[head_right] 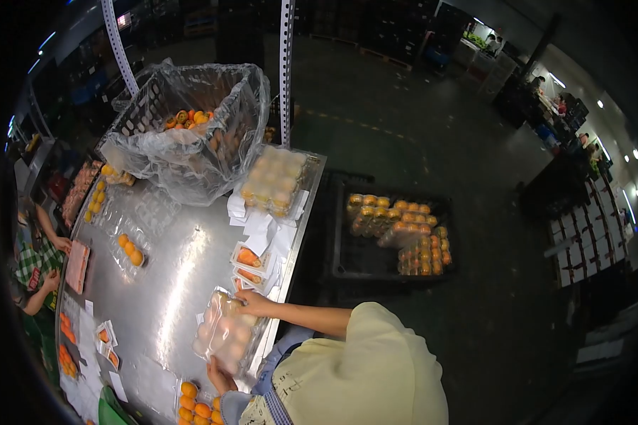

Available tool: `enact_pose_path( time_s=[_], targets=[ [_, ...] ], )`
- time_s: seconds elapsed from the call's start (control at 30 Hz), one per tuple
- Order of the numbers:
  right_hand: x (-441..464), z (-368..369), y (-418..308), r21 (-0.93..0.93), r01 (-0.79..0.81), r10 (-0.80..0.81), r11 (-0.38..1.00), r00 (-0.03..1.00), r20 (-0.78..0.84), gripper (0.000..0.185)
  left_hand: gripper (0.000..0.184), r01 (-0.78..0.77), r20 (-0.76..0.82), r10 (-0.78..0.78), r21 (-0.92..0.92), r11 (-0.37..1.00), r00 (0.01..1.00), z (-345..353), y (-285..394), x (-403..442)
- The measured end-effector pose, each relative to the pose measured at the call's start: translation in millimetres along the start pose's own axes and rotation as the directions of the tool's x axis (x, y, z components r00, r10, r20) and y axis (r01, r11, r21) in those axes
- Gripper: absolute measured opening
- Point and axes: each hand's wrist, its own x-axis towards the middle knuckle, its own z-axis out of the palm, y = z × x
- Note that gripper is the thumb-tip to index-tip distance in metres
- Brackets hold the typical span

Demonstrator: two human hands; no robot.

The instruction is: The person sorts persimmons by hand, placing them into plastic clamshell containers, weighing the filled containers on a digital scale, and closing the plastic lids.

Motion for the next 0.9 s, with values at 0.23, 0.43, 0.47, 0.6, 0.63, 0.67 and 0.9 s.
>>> enact_pose_path(
  time_s=[0.23, 0.43, 0.47, 0.6, 0.63, 0.67, 0.9],
  targets=[
    [20, -5, -3, -0.061, -0.079, 0.087, 0.995, 0.986, 0.141, 0.062, 0.059, -0.066, -0.109, 0.286, 0.839, 0.540, 0.952, 10, 38, 9],
    [56, -1, -14, -0.209, 0.009, 0.023, 0.978, 0.989, 0.149, 0.056, 0.053, -0.447, 0.228, 0.546, 0.839, 0.310, 0.806, -4, 28, 50],
    [61, -1, -18, -0.239, 0.014, 0.019, 0.971, 0.990, 0.137, 0.055, 0.052, -0.464, 0.269, 0.487, 0.817, 0.342, 0.831, -6, 26, 56],
    [43, -7, -43, -0.617, 0.202, -0.311, 0.761, 0.947, -0.074, 0.046, 0.051, -0.358, 0.250, 0.340, 0.881, 0.307, 0.907, 12, 51, 39],
    [36, -16, -54, -0.473, 0.114, -0.163, 0.874, 0.984, -0.065, 0.046, 0.052, -0.368, 0.270, 0.322, 0.880, 0.300, 0.907, 7, 50, 44],
    [28, -16, -45, -0.472, 0.049, -0.119, 0.880, 0.986, -0.119, 0.047, 0.052, -0.378, 0.288, 0.306, 0.878, 0.293, 0.907, 2, 50, 46],
    [-22, 9, 11, -0.096, -0.204, 0.189, 0.974, 0.971, -0.145, 0.056, 0.052, -0.384, 0.295, 0.251, 0.775, 0.502, 0.922, 29, 58, 66]
  ],
)
